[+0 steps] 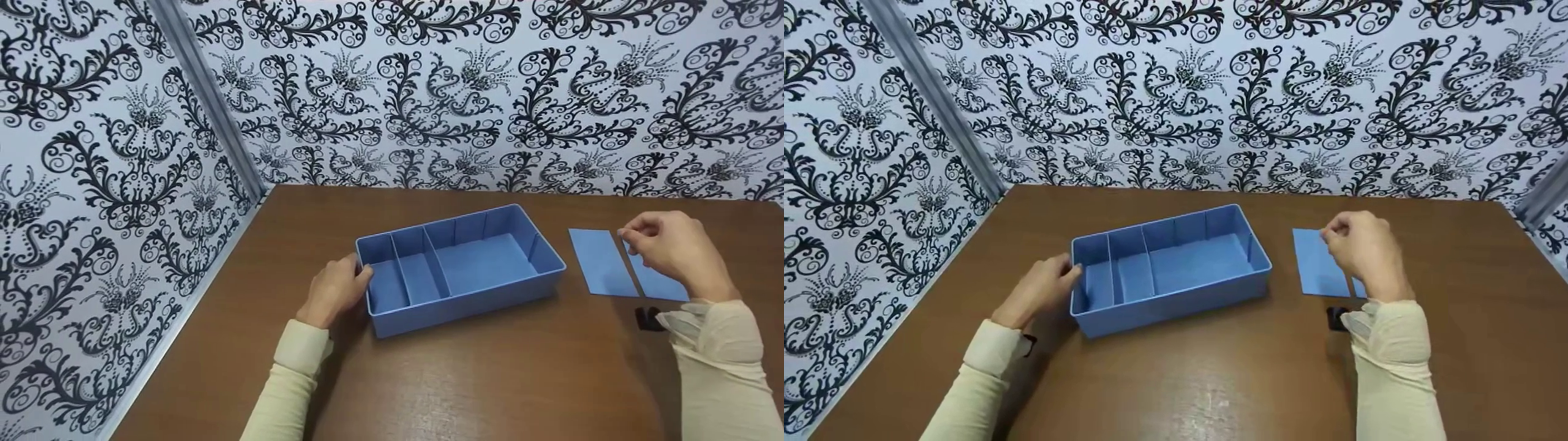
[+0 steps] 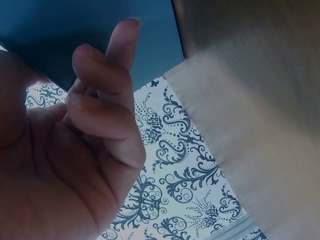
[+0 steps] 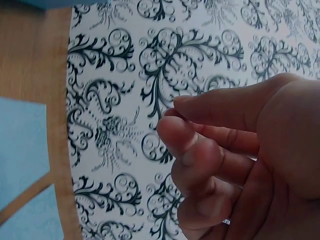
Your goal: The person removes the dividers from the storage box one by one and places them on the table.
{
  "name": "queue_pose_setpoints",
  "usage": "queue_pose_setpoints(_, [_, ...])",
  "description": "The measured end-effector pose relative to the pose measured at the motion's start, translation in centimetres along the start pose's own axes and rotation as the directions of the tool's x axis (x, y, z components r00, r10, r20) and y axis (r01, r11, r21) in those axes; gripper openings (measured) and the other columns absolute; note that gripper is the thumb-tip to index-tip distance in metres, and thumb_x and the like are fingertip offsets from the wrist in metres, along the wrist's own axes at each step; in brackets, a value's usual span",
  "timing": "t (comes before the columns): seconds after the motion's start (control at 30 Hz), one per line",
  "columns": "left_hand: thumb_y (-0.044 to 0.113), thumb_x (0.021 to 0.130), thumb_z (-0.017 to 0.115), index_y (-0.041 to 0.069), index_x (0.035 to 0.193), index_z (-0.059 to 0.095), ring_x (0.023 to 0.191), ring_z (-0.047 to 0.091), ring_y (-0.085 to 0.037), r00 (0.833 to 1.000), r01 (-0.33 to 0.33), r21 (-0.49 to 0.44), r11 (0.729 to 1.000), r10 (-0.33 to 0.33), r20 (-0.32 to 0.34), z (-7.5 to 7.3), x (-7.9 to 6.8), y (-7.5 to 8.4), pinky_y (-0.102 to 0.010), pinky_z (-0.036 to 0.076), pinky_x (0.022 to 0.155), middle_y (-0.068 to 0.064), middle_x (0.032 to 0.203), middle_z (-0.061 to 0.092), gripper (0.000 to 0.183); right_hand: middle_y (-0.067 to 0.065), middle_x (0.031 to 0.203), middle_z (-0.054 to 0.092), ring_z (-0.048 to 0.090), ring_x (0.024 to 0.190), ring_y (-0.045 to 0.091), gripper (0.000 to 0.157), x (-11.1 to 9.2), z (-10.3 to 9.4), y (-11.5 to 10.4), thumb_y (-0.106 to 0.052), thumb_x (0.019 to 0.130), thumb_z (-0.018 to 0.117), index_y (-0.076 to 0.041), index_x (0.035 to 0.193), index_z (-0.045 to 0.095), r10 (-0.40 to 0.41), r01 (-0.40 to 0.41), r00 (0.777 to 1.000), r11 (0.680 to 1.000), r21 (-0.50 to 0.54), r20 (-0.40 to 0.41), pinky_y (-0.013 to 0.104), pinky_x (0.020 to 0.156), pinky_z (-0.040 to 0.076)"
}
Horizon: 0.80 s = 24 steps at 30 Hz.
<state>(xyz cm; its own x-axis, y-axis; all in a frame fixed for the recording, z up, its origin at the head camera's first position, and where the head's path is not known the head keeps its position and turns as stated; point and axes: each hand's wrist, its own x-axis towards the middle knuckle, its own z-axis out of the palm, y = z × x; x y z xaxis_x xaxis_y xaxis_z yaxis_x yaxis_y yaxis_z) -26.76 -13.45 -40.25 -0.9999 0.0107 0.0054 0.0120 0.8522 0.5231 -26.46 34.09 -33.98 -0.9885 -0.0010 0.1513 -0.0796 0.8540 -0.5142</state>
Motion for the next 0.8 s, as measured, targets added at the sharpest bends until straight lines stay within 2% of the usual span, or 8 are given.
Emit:
queue_pose_setpoints(0.27, [0.033,0.099,0.052,0.006,0.119,0.061,0.083,0.061,-0.026,1.0,0.009,0.01,1.0,-0.009,0.001,0.0,0.0,0.1,-0.046,0.05,0.081,-0.01,0.096,0.066,0.035,0.005,0.075,0.07,0.06,0.065,0.015,0.022,0.1,1.3,-3.5,-0.022,0.096,0.063,-0.002,0.1,0.071,-0.093,0.093,0.995,0.996,-0.004,0.024,0.03,0.057,0.044])
queue_pose_setpoints(0.53, [0.034,0.099,0.051,0.007,0.119,0.062,0.084,0.061,-0.026,1.0,0.01,0.024,1.0,-0.01,0.007,-0.2,0.2,0.2,-0.046,0.05,0.083,-0.011,0.099,0.066,0.035,0.012,0.08,0.072,0.065,0.075,0.026,0.012,0.6,4.0,-7.6,-0.013,0.09,0.069,-0.002,0.092,0.074,-0.227,0.227,0.973,0.974,-0.009,-0.029,0.038,0.068,0.046])
queue_pose_setpoints(0.73, [0.034,0.099,0.051,0.008,0.12,0.061,0.084,0.061,-0.025,1.0,0.022,0.013,1.0,-0.023,0.019,-0.1,0.2,0.2,-0.043,0.05,0.081,-0.009,0.094,0.065,0.036,0.009,0.079,0.07,0.062,0.073,0.023,0.013,0.7,5.9,-10.8,-0.012,0.091,0.066,-0.001,0.094,0.072,-0.247,0.247,0.967,0.969,0.004,0.06,0.037,0.067,0.047])
queue_pose_setpoints(0.8, [0.033,0.098,0.051,0.008,0.116,0.062,0.081,0.061,-0.025,1.0,0.005,0.011,1.0,-0.005,0.005,-0.1,0.1,0.2,-0.043,0.05,0.078,-0.009,0.09,0.064,0.033,0.008,0.078,0.069,0.062,0.072,0.022,0.013,0.7,6.5,-11.6,-0.011,0.091,0.066,-0.001,0.094,0.072,-0.258,0.257,0.963,0.966,0.012,0.074,0.036,0.066,0.048])
